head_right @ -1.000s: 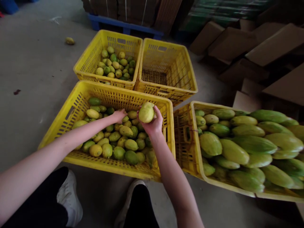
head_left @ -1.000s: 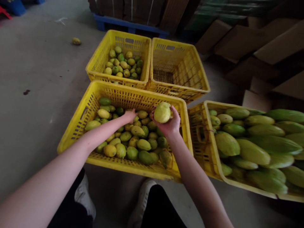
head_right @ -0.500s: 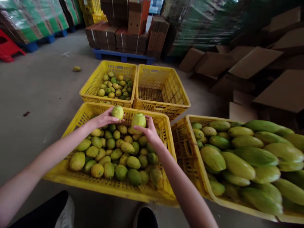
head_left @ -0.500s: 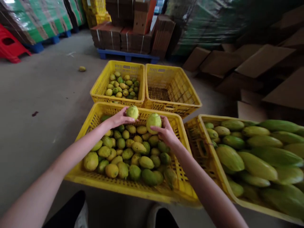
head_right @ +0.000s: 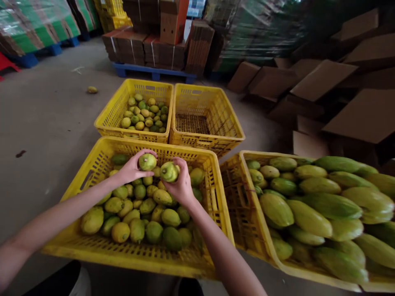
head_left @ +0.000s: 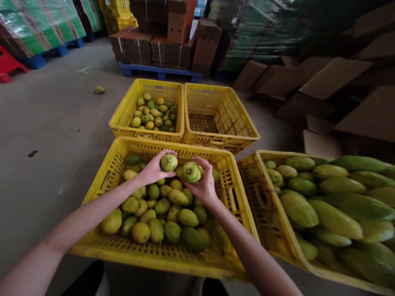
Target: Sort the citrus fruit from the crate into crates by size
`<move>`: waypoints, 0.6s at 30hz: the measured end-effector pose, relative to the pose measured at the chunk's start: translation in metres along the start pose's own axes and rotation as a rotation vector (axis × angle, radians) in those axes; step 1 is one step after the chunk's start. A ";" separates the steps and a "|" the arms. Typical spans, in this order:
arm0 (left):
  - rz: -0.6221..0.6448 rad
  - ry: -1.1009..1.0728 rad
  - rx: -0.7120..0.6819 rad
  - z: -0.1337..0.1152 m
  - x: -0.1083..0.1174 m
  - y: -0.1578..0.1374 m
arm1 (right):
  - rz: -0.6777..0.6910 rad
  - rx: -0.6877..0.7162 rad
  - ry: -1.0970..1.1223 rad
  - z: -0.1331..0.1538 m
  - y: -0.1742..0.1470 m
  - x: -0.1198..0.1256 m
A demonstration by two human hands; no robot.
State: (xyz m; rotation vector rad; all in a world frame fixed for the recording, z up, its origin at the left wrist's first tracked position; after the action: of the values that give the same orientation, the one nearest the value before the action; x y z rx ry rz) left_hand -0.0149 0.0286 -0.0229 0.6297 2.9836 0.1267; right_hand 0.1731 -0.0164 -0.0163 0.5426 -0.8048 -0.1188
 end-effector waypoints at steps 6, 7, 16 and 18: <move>0.046 -0.075 -0.029 0.005 -0.010 -0.005 | -0.015 -0.044 0.050 0.005 0.002 0.005; 0.046 -0.080 -0.043 0.007 -0.011 -0.005 | 0.005 -0.043 0.070 0.004 0.002 0.003; -0.103 -0.289 0.109 0.015 0.004 -0.002 | 0.104 -0.330 0.437 -0.025 0.004 -0.009; -0.102 -0.490 0.231 0.023 0.003 -0.002 | 0.186 -0.501 0.653 -0.030 0.002 -0.018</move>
State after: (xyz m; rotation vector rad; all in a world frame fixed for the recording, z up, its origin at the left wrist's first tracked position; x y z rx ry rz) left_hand -0.0166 0.0292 -0.0458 0.4459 2.5599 -0.3352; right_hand 0.1818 0.0030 -0.0441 0.0129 -0.1655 0.0328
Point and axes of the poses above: each hand's wrist, its own y-axis towards the middle knuckle, its own x-axis out of the back of the hand, z = x × y, the point moved 6 cm from there along y, towards the middle knuckle, and after that the axes turned 15 degrees about -y, right-handed, at the moved point
